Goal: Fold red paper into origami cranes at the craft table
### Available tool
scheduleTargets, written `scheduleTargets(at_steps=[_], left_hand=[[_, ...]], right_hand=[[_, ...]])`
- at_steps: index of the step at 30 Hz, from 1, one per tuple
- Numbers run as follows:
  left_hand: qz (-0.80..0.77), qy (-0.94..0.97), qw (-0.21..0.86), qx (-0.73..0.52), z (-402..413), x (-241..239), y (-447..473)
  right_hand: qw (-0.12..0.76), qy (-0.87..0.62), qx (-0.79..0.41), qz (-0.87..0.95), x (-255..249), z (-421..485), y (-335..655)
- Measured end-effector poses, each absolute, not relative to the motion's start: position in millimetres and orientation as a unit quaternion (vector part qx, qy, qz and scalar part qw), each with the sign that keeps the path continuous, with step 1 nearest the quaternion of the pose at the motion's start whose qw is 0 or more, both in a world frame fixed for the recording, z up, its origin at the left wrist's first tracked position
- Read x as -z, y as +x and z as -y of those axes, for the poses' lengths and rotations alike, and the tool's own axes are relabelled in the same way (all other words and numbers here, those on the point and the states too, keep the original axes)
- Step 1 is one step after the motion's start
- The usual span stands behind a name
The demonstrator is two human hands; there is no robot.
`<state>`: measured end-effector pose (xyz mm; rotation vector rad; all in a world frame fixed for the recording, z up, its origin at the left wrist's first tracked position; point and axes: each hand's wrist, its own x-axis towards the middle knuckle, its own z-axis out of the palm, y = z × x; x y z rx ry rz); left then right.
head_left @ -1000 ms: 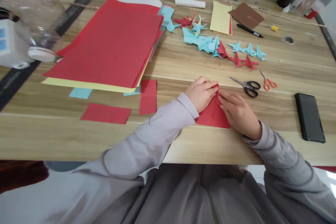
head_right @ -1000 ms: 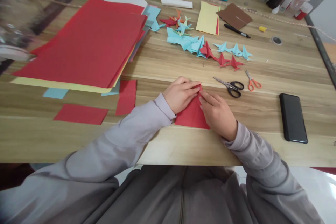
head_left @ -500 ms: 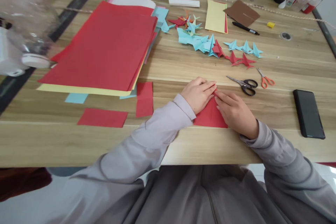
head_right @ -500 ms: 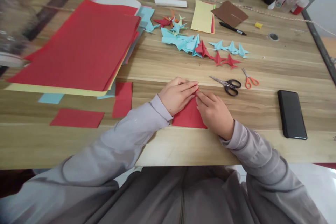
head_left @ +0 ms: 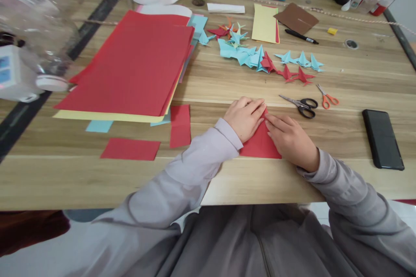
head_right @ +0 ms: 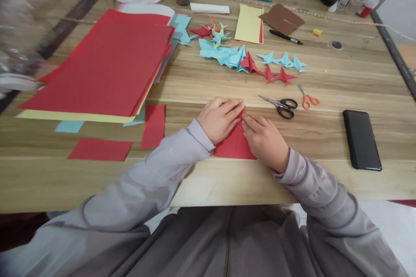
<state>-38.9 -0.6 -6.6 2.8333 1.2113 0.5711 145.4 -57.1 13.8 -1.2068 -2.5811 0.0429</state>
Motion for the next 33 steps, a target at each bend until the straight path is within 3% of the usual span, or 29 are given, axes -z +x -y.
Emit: scheduleTargets(at_steps=[33], left_hand=[[-0.372,0.909,0.007,-0.186,0.8,7.6,-40.5]], right_hand=[[0.141,-0.431,-0.011,0.891,-15.2,58.1,143.7]])
